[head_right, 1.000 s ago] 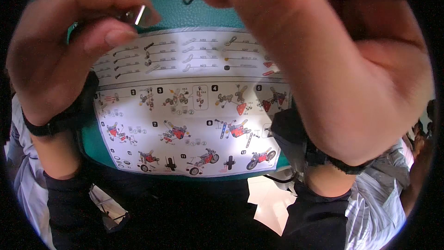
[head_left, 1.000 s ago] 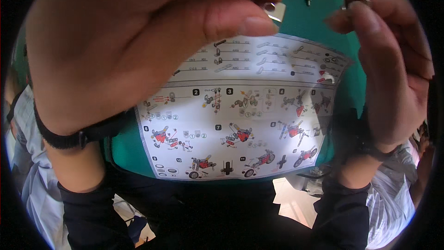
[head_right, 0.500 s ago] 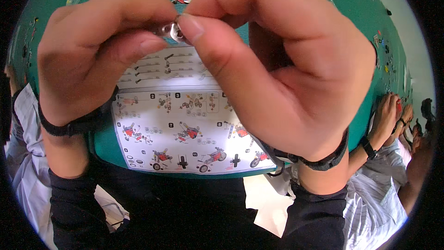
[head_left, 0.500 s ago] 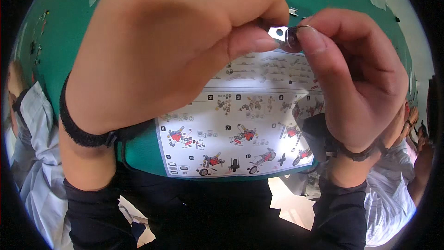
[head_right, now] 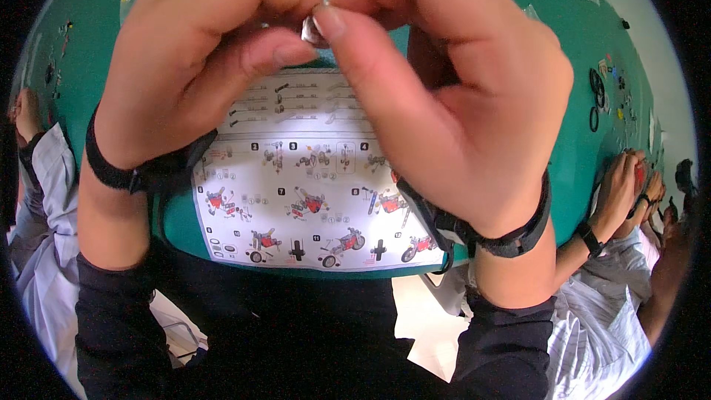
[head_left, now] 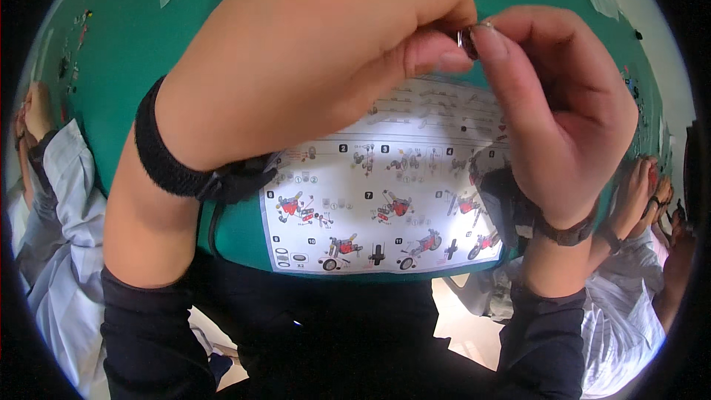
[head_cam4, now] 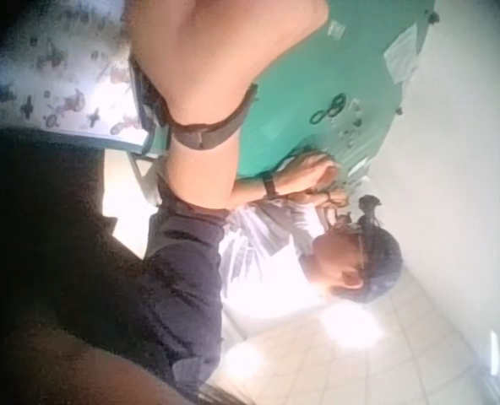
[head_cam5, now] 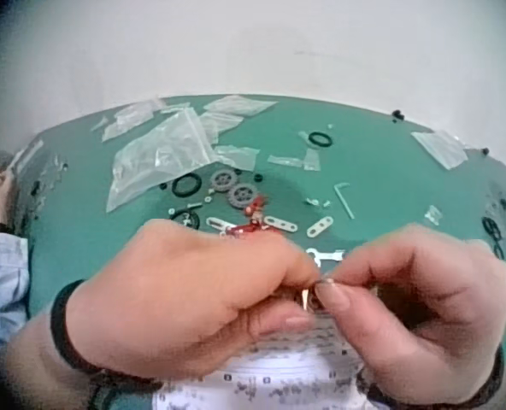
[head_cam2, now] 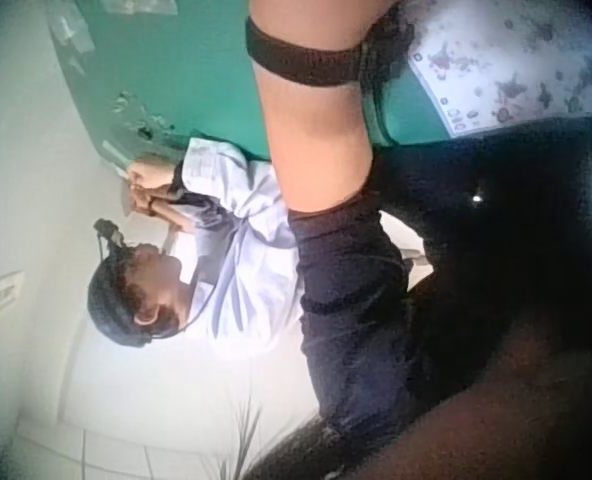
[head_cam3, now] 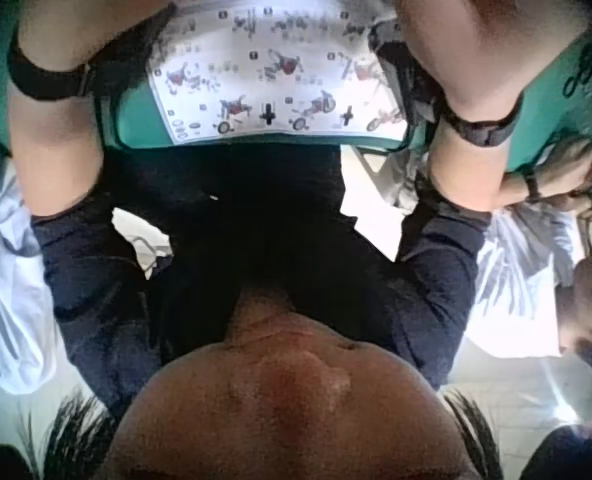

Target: Assembling a small metal toy motorcycle using a manual and small parts like screws and nuts.

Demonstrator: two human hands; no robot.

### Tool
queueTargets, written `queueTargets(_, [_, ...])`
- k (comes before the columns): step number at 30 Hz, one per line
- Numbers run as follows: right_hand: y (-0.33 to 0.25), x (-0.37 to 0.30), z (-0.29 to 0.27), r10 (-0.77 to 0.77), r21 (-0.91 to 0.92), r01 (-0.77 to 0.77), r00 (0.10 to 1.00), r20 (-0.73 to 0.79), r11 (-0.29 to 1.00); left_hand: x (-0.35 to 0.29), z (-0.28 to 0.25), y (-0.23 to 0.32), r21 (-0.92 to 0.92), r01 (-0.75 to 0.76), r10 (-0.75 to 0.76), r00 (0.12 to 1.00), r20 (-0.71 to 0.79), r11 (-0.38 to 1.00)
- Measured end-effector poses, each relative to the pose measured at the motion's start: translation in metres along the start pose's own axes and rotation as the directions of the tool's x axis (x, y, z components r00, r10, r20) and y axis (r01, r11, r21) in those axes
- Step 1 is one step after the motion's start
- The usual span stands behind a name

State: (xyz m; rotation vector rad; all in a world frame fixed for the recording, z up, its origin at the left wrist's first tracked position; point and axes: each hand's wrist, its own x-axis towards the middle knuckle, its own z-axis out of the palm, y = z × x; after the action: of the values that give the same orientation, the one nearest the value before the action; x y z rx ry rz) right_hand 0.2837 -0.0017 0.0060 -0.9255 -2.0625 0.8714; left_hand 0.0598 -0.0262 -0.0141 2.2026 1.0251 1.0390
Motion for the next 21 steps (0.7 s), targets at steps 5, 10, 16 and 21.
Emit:
queueTargets(5, [0.004, 0.003, -0.011, -0.182, -0.055, 0.184, 0.982, 0.052, 0.981, 0.005, 0.004, -0.005, -0.014, -0.069, 0.068, 0.996, -0.049, 0.998])
queueTargets(10, [-0.003, -0.001, -0.009, -0.146, -0.129, 0.153, 0.987, 0.062, 0.980, 0.006, -0.004, 0.014, 0.168, -0.141, 0.147, 0.989, -0.021, 0.976])
queueTargets(16, [-0.021, -0.005, -0.009, -0.106, -0.179, 0.111, 0.994, 0.037, 0.978, 0.002, 0.001, 0.003, -0.032, -0.075, 0.074, 0.997, -0.014, 0.997])
queueTargets(21, [-0.019, -0.009, -0.013, -0.107, -0.057, 0.109, 0.993, 0.049, 0.992, 0.004, 0.005, 0.011, -0.055, -0.060, 0.059, 0.998, -0.015, 0.997])
